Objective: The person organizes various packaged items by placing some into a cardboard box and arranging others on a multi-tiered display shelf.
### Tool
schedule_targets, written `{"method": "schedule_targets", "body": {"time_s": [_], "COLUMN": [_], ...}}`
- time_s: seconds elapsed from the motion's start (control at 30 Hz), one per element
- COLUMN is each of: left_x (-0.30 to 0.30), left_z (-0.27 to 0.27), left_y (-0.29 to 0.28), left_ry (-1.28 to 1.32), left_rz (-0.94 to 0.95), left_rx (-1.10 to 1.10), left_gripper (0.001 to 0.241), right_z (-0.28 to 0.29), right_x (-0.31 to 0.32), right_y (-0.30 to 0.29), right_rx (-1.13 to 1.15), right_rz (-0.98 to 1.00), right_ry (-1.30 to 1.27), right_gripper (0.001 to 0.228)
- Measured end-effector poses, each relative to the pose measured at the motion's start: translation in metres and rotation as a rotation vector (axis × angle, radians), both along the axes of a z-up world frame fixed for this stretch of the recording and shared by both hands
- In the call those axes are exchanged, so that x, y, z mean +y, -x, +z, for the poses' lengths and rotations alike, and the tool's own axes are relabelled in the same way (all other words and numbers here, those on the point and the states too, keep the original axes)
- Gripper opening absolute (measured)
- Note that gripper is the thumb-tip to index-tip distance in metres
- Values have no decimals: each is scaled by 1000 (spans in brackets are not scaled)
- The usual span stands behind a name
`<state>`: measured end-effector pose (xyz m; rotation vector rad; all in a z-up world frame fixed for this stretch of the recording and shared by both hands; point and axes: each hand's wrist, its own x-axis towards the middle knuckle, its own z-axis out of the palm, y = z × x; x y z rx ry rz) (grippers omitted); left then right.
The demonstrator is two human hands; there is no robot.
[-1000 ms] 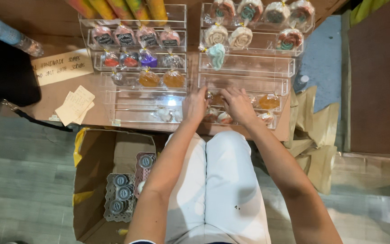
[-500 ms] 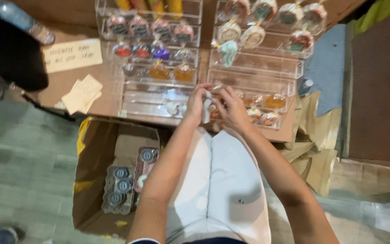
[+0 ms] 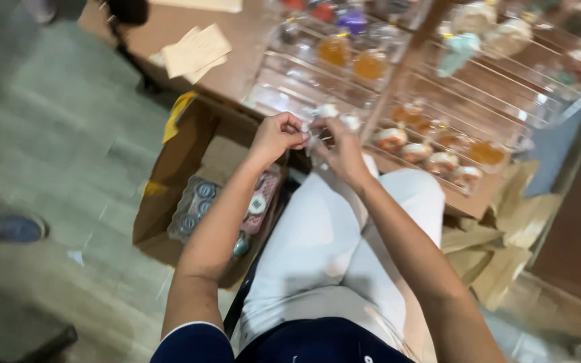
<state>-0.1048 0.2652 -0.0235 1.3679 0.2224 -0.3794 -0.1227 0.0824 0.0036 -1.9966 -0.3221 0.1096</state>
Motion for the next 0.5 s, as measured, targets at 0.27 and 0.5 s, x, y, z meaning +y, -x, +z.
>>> {"method": "schedule_targets", "body": {"time_s": [0.27, 0.5], "left_x": [115, 182], "left_z": [-26, -92], "left_y": [60, 135], "left_ry": [-106, -976], "left_rz": [145, -59], "left_rx": [147, 465], "left_gripper": [14, 26], "right_z": [-29, -42], "right_x": [92, 140], "right_y": [30, 47], "right_rx": [206, 175], "right_rz": [118, 324], "right_ry": [286, 294], "right_gripper": [29, 24]}}
